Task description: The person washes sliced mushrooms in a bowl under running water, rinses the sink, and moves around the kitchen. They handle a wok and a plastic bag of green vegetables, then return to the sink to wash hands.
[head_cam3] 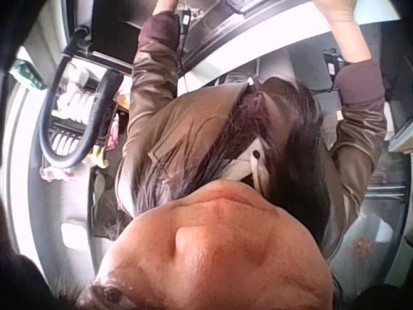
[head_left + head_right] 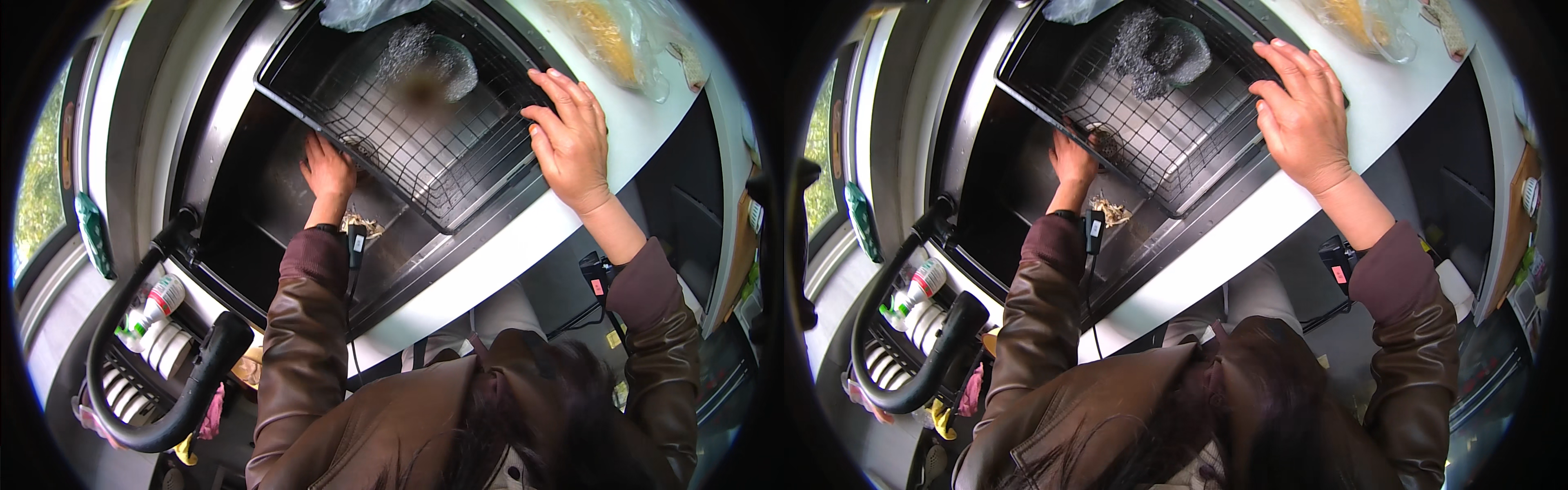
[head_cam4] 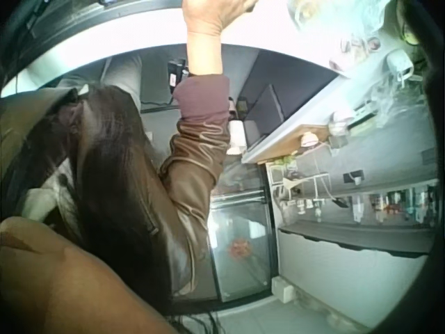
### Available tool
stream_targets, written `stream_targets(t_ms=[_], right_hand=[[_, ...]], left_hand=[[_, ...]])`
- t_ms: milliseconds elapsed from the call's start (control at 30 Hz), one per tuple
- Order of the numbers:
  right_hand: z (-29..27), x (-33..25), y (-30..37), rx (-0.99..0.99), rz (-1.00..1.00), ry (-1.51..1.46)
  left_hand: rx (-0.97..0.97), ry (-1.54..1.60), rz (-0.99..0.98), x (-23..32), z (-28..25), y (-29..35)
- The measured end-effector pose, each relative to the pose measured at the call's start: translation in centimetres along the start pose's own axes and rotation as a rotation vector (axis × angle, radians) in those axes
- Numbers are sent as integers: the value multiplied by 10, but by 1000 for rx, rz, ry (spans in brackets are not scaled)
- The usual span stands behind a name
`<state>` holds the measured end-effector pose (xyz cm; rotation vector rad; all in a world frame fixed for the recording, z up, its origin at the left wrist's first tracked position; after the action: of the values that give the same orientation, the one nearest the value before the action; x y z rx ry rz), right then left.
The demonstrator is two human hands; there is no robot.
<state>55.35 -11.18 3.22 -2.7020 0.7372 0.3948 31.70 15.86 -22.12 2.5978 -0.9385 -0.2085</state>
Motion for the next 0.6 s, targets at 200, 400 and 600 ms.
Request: stream_targets(t_ms=[200, 400, 600], right_hand=[[1, 5, 1, -20, 27, -21], [3, 4, 2, -30, 26, -32], [1, 1, 3, -15, 1, -16]], left_hand=[[278, -47, 510, 51, -32, -52], [215, 153, 634, 29, -15, -1], [-237, 230, 585, -9, 32, 108]])
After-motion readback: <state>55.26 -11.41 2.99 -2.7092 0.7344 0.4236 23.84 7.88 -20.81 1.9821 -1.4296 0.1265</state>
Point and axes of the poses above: each hand's wrist, its own y-axis away from the middle knuckle, its own z-axis out of the palm, x = y × z, the point moved 10 cm from there along -y, towards the middle knuckle, and after that the axes turned 5 degrees about -y, right-handed, at the moved point
